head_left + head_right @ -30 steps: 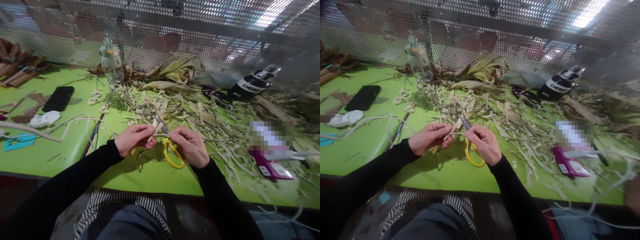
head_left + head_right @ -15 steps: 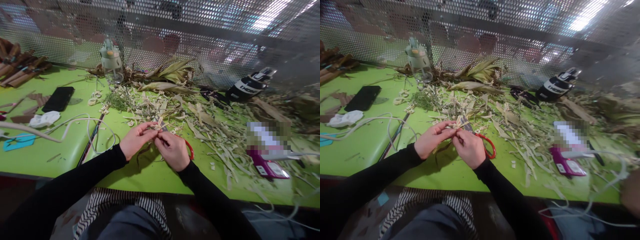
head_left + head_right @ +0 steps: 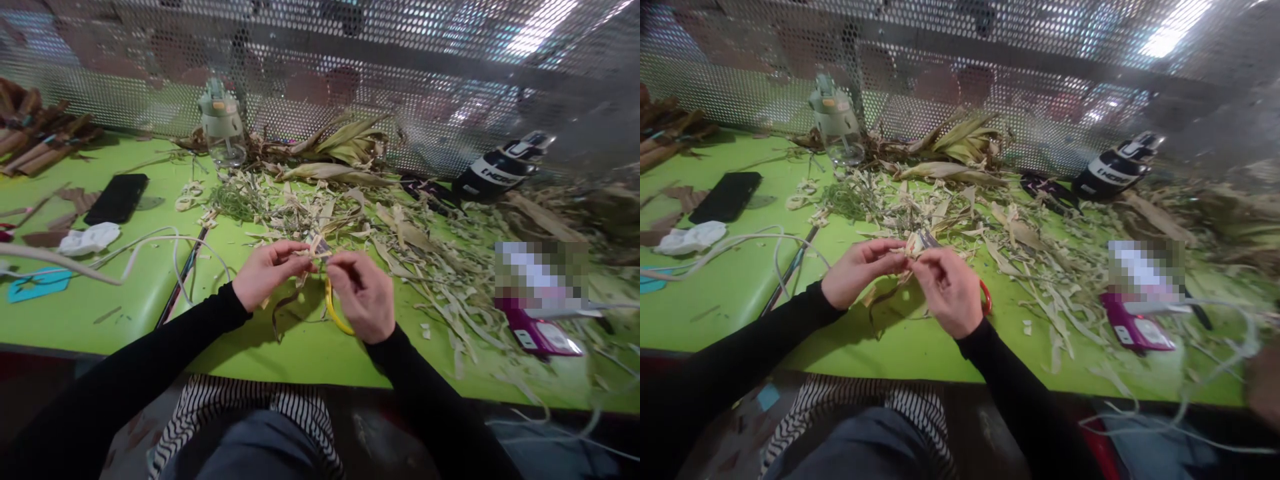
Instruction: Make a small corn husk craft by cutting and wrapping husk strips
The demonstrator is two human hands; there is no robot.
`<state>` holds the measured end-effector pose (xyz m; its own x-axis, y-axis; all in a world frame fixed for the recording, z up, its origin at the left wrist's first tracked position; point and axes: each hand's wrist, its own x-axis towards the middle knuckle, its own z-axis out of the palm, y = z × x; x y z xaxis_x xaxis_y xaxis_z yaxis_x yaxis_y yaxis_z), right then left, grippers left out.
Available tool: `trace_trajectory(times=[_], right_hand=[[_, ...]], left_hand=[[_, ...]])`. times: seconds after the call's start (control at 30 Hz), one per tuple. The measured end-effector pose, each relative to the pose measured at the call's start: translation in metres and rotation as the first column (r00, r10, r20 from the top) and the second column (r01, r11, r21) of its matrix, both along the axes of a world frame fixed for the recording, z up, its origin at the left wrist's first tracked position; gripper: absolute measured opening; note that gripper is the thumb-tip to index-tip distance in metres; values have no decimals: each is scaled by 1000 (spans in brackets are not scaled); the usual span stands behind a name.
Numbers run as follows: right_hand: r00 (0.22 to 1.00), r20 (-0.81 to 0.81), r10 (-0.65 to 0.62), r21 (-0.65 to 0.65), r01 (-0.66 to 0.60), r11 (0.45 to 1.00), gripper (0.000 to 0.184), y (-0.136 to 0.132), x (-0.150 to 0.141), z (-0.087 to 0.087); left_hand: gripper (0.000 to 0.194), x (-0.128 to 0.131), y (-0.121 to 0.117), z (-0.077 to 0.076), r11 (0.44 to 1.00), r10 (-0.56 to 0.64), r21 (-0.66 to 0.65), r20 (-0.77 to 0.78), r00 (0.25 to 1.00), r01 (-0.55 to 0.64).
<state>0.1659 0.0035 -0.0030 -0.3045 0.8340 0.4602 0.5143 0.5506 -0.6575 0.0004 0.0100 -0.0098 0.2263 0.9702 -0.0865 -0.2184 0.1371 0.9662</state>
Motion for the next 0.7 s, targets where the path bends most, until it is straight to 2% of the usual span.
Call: trace_trajectory(times=[0.07,0.17,0.27,0.37,0.5,0.6,0.7], right_hand=[[997,-18,-73,1,73,997,20,4,5,2],[999,40,-35,54,33,998,27,8,7,2],[997,77,19,136,-29,990,21,9,5,0],[995,94,27,141,-40,989,7,10,2,-2],[983,179,45,117,-67,991,6,11,2,-2],[977,210,37,80,-55,995,9,10,4,0],[986,163,44,-38,-38,999,8,10,7,1]], left_hand=[[31,0,-1,0,998,-58,27,-71,996,60],[29,3,-4,-2,986,-101,104,-255,962,132],[21,5,-7,-3,964,-18,229,-459,888,138],[19,6,-8,-3,946,40,279,-604,796,164],[19,6,-10,-2,937,62,289,-686,725,194],[21,6,-11,-1,929,74,311,-687,723,200],[26,4,-10,1,920,58,320,-683,728,228]])
